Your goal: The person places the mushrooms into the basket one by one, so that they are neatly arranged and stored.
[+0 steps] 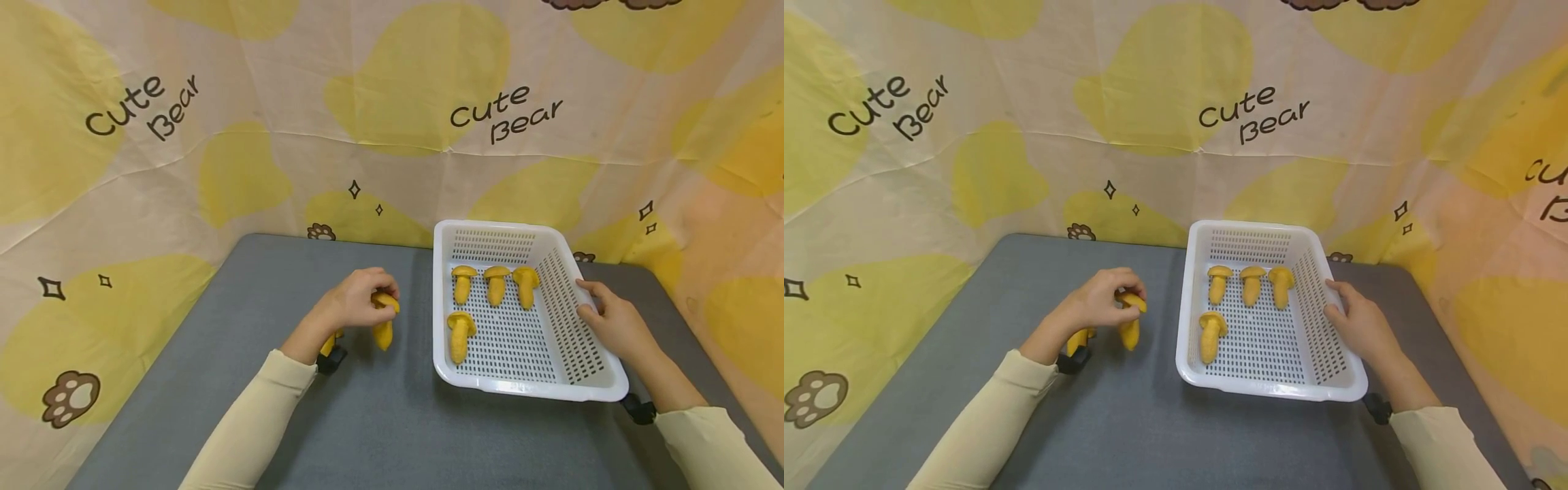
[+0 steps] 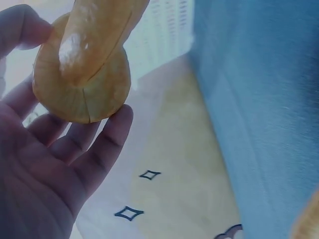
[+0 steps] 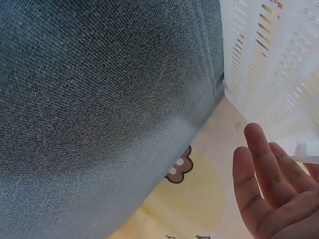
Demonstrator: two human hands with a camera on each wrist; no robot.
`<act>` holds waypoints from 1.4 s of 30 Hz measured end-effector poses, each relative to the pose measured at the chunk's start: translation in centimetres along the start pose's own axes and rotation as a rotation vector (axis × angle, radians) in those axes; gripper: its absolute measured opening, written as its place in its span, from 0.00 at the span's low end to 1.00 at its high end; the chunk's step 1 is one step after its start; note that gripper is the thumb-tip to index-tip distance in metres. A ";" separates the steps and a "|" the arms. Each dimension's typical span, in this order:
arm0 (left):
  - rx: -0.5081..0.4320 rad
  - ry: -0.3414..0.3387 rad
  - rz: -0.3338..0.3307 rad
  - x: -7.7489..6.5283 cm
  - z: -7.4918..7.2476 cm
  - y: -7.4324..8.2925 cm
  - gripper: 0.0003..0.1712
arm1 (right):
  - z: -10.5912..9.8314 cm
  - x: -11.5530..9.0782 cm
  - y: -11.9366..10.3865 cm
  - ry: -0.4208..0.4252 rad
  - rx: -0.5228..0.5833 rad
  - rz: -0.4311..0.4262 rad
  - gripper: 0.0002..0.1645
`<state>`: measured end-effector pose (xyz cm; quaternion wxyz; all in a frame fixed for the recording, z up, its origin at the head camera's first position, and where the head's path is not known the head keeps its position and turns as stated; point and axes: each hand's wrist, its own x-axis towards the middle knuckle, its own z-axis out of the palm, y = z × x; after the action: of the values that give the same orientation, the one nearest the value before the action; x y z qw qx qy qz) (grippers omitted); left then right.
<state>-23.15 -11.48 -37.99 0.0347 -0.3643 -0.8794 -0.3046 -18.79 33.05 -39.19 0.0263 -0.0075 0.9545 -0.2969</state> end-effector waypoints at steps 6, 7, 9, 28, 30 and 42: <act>-0.014 0.072 0.040 1.3 -0.7 1.5 0.06 | 0.1 0.0 0.1 -0.001 0.006 0.003 0.35; -0.016 0.079 0.044 1.6 -0.8 1.8 0.06 | 0.1 0.0 0.1 -0.001 0.008 0.003 0.35; -0.013 0.092 0.053 2.1 -0.8 2.4 0.06 | 0.1 0.0 0.1 -0.001 0.009 0.004 0.35; -0.091 0.119 0.137 6.8 1.8 6.1 0.08 | 0.2 0.1 0.2 0.016 -0.007 -0.004 0.35; -0.093 0.105 0.155 7.2 2.3 6.3 0.08 | 0.2 0.1 0.1 0.014 -0.004 -0.004 0.35; -0.040 -0.090 0.183 9.7 5.1 7.1 0.13 | 0.1 0.0 0.1 0.009 0.004 0.000 0.35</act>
<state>-24.73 1.26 -35.82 0.0153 -0.4569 -0.8370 -0.3008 -18.82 33.07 -39.30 0.0223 -0.0061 0.9541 -0.2986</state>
